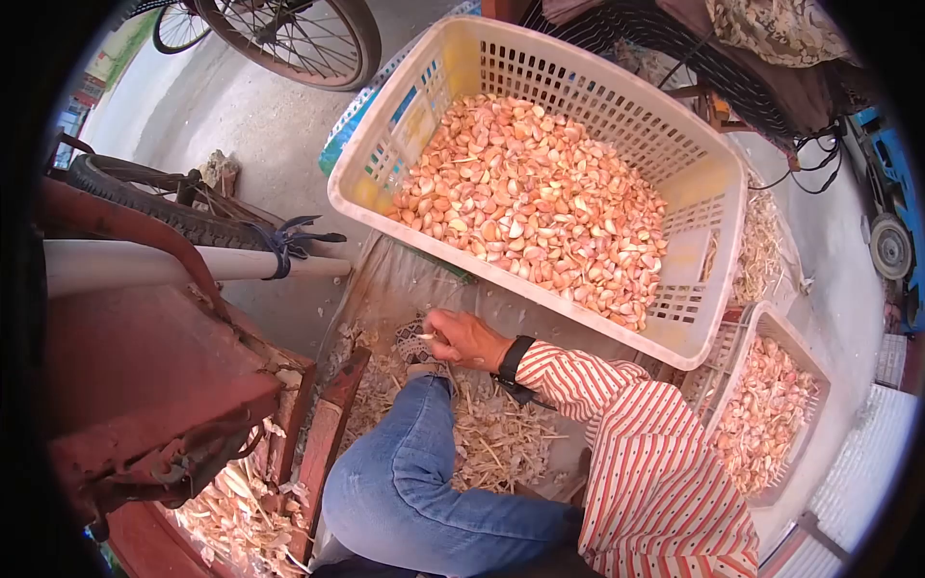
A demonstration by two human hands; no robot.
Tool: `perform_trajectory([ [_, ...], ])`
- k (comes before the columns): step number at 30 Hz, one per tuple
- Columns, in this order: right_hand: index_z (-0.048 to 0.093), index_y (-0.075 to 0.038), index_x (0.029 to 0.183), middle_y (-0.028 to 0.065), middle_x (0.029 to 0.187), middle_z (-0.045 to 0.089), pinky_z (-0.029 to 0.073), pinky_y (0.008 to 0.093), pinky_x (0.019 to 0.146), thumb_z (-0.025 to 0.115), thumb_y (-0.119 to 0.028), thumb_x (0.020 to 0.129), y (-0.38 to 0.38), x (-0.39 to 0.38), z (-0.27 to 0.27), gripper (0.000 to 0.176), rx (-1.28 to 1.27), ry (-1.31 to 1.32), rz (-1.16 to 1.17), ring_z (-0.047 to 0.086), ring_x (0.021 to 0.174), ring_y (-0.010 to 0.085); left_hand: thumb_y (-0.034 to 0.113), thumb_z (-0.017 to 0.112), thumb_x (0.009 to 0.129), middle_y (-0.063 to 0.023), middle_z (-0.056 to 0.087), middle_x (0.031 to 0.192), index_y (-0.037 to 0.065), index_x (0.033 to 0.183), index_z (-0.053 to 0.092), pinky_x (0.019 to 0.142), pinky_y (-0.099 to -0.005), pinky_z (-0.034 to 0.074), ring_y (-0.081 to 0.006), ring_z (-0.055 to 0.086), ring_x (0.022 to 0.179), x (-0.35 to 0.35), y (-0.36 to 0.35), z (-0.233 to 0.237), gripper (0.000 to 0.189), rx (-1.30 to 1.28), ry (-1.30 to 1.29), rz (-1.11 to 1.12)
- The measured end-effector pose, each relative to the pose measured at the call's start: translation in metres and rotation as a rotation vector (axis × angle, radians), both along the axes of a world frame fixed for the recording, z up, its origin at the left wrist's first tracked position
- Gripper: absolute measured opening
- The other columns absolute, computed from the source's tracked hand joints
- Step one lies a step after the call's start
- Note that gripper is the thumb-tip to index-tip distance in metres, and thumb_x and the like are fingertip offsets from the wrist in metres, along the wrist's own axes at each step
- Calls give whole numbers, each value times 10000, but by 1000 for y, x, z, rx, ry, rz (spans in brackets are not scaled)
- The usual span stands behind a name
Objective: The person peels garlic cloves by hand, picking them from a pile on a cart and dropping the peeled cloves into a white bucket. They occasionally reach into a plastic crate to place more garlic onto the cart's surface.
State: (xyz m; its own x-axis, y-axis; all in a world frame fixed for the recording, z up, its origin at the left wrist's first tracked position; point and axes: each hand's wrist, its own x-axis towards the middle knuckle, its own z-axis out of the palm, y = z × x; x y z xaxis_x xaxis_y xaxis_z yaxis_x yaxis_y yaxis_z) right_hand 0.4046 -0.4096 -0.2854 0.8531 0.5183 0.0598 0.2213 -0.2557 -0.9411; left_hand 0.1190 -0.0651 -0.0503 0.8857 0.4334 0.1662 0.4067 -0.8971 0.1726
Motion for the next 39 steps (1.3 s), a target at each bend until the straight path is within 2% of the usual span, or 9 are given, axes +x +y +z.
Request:
perform_trajectory([
  [3, 448, -49, 863, 71, 697, 442, 408, 276, 505, 585, -8, 732, -14, -13, 122, 194, 166, -287, -45, 513, 558, 159, -63, 480, 772, -201, 560, 973, 70, 1089, 538, 693, -447, 438, -363, 553, 837, -11, 3, -1, 348, -44, 17, 71],
  [8, 525, -81, 944, 98, 824, 508, 451, 329, 597, 624, -87, 756, -101, 44, 165, 212, -724, -852, -341, 552, 761, 226, 81, 565, 826, -106, 518, 849, 35, 944, 569, 585, -309, 417, -229, 492, 741, -4, 0, 1, 127, -298, -207, 2],
  [11, 549, -66, 960, 122, 884, 532, 452, 380, 660, 607, -122, 784, -92, 28, 171, 193, -627, -814, -266, 550, 822, 283, 146, 548, 856, -88, 499, 797, 11, 862, 558, 555, -276, 391, -185, 468, 680, 11, -24, 17, 136, -716, -298, 528],
  [14, 566, -43, 933, 146, 895, 534, 447, 408, 705, 583, -109, 794, -36, -18, 99, 155, -300, -153, -16, 541, 840, 341, 182, 517, 877, -69, 480, 768, -7, 810, 547, 562, -276, 383, -154, 435, 631, 21, -30, 24, 203, -598, -219, 503],
  [20, 518, -57, 992, 224, 918, 462, 465, 424, 714, 510, -34, 767, 25, -17, -111, 227, -567, 49, -250, 548, 825, 409, -12, 459, 829, -179, 553, 916, 43, 1024, 570, 687, -414, 444, -343, 537, 813, -16, 19, -8, 231, -113, -45, -1],
  [28, 515, -28, 855, 216, 870, 481, 449, 437, 674, 524, -52, 713, 8, -30, -141, 144, -595, 138, -120, 555, 797, 376, 3, 471, 805, -234, 546, 868, 31, 1022, 586, 625, -470, 406, -391, 514, 729, -20, 25, -12, 247, 17, -9, 6],
  [34, 498, -25, 803, 126, 761, 448, 417, 343, 609, 532, -5, 720, -20, -11, 117, 92, -89, -199, -69, 513, 718, 284, -5, 478, 826, -212, 550, 861, 39, 1048, 583, 599, -433, 405, -366, 506, 713, -11, 11, -1, 250, -78, 4, -4],
  [38, 535, -55, 892, 109, 835, 501, 450, 333, 588, 580, -15, 735, -90, 38, 177, 168, -479, -701, -357, 558, 694, 267, 78, 541, 846, -163, 562, 821, 24, 987, 594, 568, -348, 417, -281, 526, 683, -4, 0, 4, 160, -246, -162, -7],
  [39, 536, -56, 902, 109, 845, 509, 455, 336, 597, 581, -20, 740, -100, 28, 174, 171, -605, -708, -382, 565, 716, 274, 148, 578, 854, -117, 572, 746, -5, 904, 584, 545, -281, 408, -186, 530, 643, 5, -12, 13, 161, -708, -268, 415],
])
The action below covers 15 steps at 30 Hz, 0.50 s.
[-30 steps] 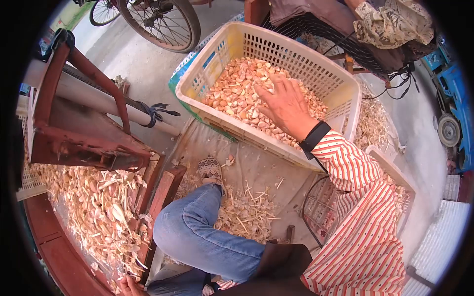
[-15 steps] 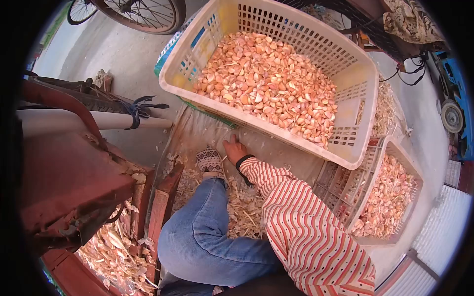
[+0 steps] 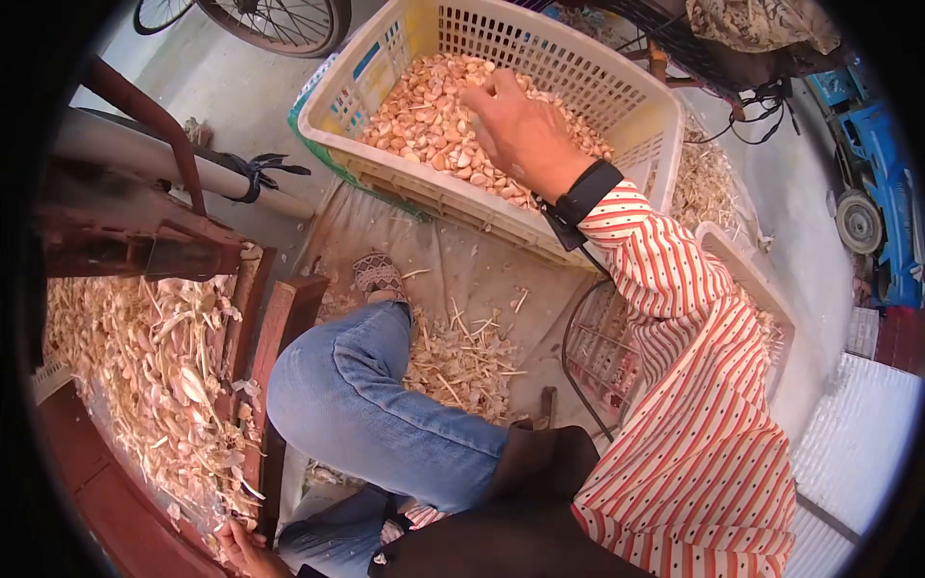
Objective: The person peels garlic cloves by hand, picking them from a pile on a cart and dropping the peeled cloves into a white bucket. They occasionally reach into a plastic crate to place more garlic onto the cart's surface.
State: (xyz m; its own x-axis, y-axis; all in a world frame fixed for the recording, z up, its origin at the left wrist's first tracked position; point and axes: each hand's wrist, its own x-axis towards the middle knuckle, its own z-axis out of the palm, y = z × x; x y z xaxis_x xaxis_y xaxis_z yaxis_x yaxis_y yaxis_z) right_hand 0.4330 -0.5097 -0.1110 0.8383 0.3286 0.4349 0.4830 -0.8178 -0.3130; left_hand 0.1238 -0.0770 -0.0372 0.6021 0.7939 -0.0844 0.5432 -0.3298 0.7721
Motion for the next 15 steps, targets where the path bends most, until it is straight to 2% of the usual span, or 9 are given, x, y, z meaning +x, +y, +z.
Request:
perform_trajectory([
  [2, 537, -55, 920, 111, 856, 523, 461, 342, 615, 579, -35, 753, -1, -16, -2, 173, -75, 9, -37, 575, 752, 289, 184, 519, 910, 36, 451, 637, 68, 814, 527, 459, -153, 262, -11, 339, 489, -37, 36, -30, 150, -47, -191, -116],
  [4, 534, -48, 935, 117, 852, 537, 458, 348, 639, 572, -56, 771, 14, -52, 1, 169, 103, 72, 87, 578, 776, 299, 187, 525, 908, 25, 478, 663, 69, 842, 525, 483, -147, 280, -15, 383, 515, -43, 24, -25, 135, -31, -201, -149],
  [6, 530, -34, 934, 130, 814, 541, 447, 354, 634, 569, -62, 775, 25, -92, -35, 167, 372, 234, 262, 568, 732, 301, 172, 518, 911, 18, 488, 670, 60, 861, 527, 487, -149, 289, -18, 397, 522, -52, -7, -17, 123, -26, -206, -66],
  [7, 530, -14, 889, 141, 769, 544, 440, 351, 615, 566, -58, 774, 31, -114, -58, 128, 393, 408, 198, 560, 698, 299, 152, 512, 910, 5, 508, 683, 50, 874, 531, 487, -148, 298, -23, 414, 524, -66, -9, -25, 110, -92, -302, -113],
  [9, 545, -18, 821, 146, 701, 566, 448, 350, 604, 553, -93, 775, 44, -164, -119, 89, 516, 795, -23, 570, 652, 276, 146, 533, 896, -12, 524, 694, 40, 871, 538, 482, -152, 324, -38, 443, 527, -92, -31, -20, 109, -99, -272, -146],
  [11, 561, -34, 796, 128, 696, 582, 458, 351, 623, 558, -111, 764, 50, -216, -191, 84, 414, 911, 22, 590, 663, 245, 148, 555, 883, -13, 520, 696, 32, 868, 540, 493, -159, 354, -47, 457, 548, -119, -44, -14, 117, -129, -227, -102],
  [12, 571, -30, 831, 107, 689, 576, 461, 316, 590, 581, -121, 781, 54, -242, -215, 104, 419, 889, 41, 582, 634, 195, 149, 562, 879, -11, 516, 696, 29, 868, 541, 499, -164, 370, -50, 461, 559, -139, -41, -20, 122, -155, -222, -75],
  [13, 574, -23, 839, 132, 747, 565, 467, 334, 626, 604, -108, 750, 56, -261, -237, 127, 443, 1060, -81, 589, 674, 244, 151, 569, 874, -9, 512, 696, 26, 868, 542, 506, -168, 385, -52, 465, 570, -152, -41, -24, 128, -190, -204, -58],
  [15, 572, -14, 882, 148, 810, 547, 469, 347, 651, 611, -86, 737, 46, -275, -262, 167, 377, 773, -210, 589, 704, 263, 166, 572, 868, -56, 545, 679, -6, 845, 559, 522, -229, 395, -105, 487, 582, -163, -50, -22, 174, -47, -73, 50],
])
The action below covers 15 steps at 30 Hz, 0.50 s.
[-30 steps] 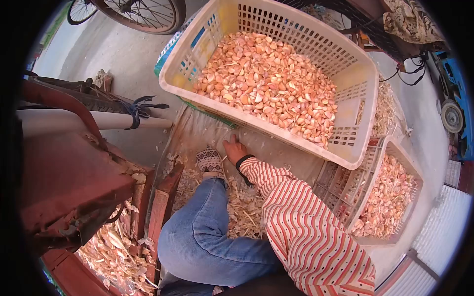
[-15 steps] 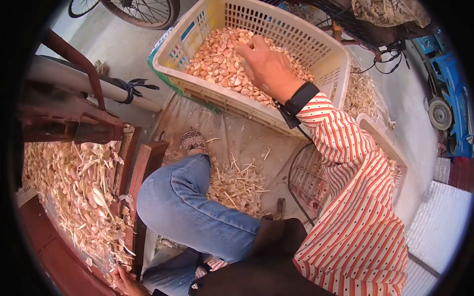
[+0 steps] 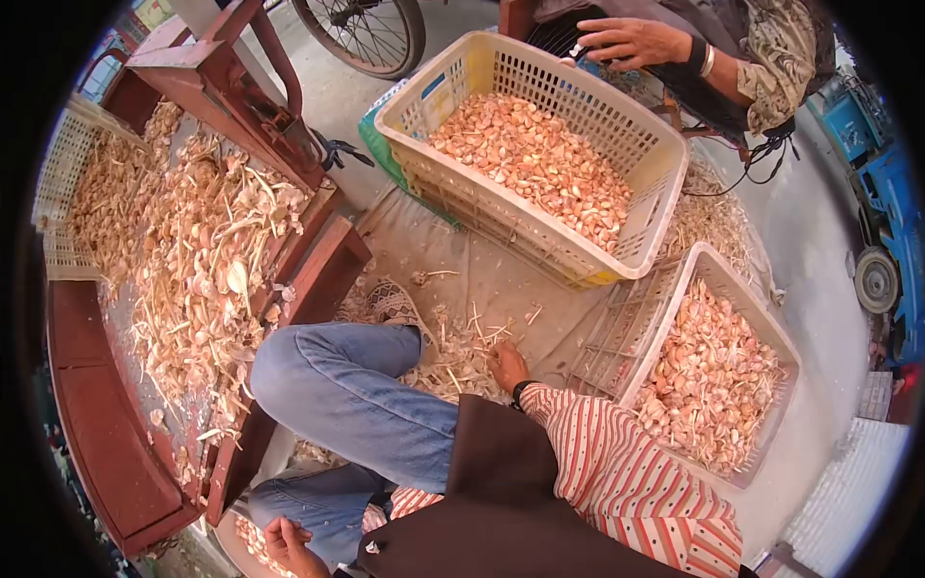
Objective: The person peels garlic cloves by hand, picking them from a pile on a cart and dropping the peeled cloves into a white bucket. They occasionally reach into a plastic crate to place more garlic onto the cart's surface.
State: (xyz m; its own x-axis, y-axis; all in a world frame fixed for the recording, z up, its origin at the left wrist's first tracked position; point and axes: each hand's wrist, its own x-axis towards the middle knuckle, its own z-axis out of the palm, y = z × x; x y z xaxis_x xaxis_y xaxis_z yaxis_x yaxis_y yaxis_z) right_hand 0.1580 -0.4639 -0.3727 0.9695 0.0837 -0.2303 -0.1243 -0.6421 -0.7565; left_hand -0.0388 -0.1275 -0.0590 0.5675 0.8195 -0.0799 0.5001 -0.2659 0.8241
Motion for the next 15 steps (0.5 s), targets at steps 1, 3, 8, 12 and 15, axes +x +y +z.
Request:
perform_trajectory([
  [1, 571, -9, 904, 156, 842, 538, 470, 353, 663, 615, -76, 731, -9, -10, -4, 190, -87, -118, -67, 589, 718, 273, 173, 574, 865, -79, 562, 671, -22, 834, 568, 530, -259, 399, -131, 499, 588, -2, -3, -2, 198, 62, 77, 40],
  [3, 543, -19, 1020, 171, 958, 497, 463, 375, 728, 636, -78, 714, -33, 5, -19, 326, -108, -28, -218, 572, 818, 314, 172, 569, 868, -73, 560, 660, -26, 834, 569, 528, -258, 401, -129, 490, 571, -12, -3, -14, 201, -6, 105, 23],
  [8, 465, -60, 1156, 167, 1069, 430, 462, 387, 765, 655, -102, 707, -71, 59, -28, 490, -315, 57, -107, 561, 869, 327, 157, 561, 866, -68, 561, 657, -19, 813, 562, 527, -255, 394, -132, 488, 559, 18, -7, -7, 184, -3, 221, -18],
  [12, 500, -58, 1050, 184, 1063, 432, 460, 425, 763, 631, -89, 712, -79, 73, -50, 364, -280, 80, -17, 546, 884, 373, 141, 556, 870, -58, 544, 645, -8, 784, 552, 561, -250, 394, -125, 485, 582, 39, -6, 0, 172, -3, 209, -66],
  [15, 508, -50, 961, 200, 1030, 452, 453, 449, 754, 604, -69, 715, -76, 70, -54, 265, -288, 103, 6, 539, 882, 395, 136, 568, 865, -55, 543, 648, -9, 793, 556, 566, -250, 394, -120, 485, 592, 33, -3, -2, 163, 8, 261, -133],
])
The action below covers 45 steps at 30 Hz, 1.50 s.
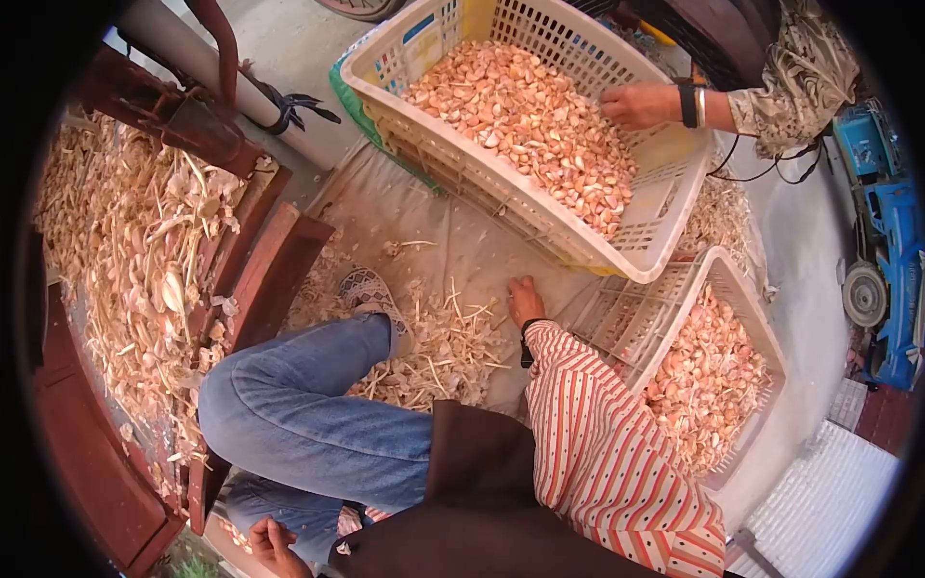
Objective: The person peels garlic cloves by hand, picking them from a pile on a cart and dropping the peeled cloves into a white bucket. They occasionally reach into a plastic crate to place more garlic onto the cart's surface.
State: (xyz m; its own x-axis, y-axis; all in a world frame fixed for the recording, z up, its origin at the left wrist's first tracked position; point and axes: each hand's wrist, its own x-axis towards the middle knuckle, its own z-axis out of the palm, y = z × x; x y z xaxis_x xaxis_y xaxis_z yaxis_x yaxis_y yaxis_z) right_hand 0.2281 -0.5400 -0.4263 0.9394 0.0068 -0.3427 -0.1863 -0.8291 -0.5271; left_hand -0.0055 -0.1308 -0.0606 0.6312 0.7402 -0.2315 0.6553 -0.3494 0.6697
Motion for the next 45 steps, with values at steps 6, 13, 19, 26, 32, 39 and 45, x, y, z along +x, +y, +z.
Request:
perform_trajectory([
  [6, 511, -23, 883, 178, 898, 498, 467, 398, 726, 620, -60, 690, -8, -3, -10, 224, 52, -85, 1, 551, 827, 356, 134, 577, 863, -49, 548, 651, -2, 807, 565, 563, -244, 394, -114, 484, 594, -2, -16, 0, 148, -75, -7, 80],
  [13, 502, -45, 920, 182, 807, 521, 463, 417, 680, 611, -91, 704, 4, -1, 4, 247, 29, -291, -188, 556, 752, 377, 143, 582, 860, -48, 555, 664, -2, 804, 565, 570, -246, 407, -112, 485, 594, -1, -23, 1, 156, -60, 26, 15],
  [19, 535, -53, 874, 206, 843, 533, 453, 440, 704, 578, -96, 719, 5, 2, -13, 166, -115, 10, 99, 550, 797, 390, 159, 593, 859, -60, 581, 711, -10, 844, 580, 586, -244, 450, -123, 532, 632, -8, -20, -8, 170, -50, 40, 24],
  [26, 524, -27, 910, 212, 889, 525, 443, 439, 731, 525, -75, 750, 24, 2, 2, 167, 133, -93, 3, 542, 847, 394, 168, 612, 852, -49, 579, 722, -9, 884, 588, 601, -237, 451, -115, 526, 640, -27, -13, -16, 182, -64, 27, 48],
  [32, 511, -43, 934, 208, 907, 526, 441, 450, 728, 533, -83, 768, 80, 35, 10, 172, 218, -208, 182, 545, 844, 391, 158, 615, 849, -43, 573, 723, -6, 898, 587, 603, -227, 438, -108, 517, 645, -28, -8, -18, 173, -127, -2, 122],
  [39, 538, -24, 919, 217, 834, 556, 428, 488, 681, 523, -81, 738, 105, 54, 11, 190, -70, -19, 359, 546, 773, 414, 143, 603, 856, -49, 587, 750, -8, 917, 583, 608, -219, 438, -106, 523, 652, -18, -6, -15, 164, -102, 47, 103],
  [45, 549, -6, 800, 135, 708, 548, 450, 353, 566, 581, -74, 758, 118, 50, 72, 87, 472, 77, 268, 558, 612, 263, 107, 592, 862, -26, 583, 771, 6, 919, 584, 614, -198, 421, -84, 515, 672, -20, 2, -23, 117, -164, 34, 128],
])
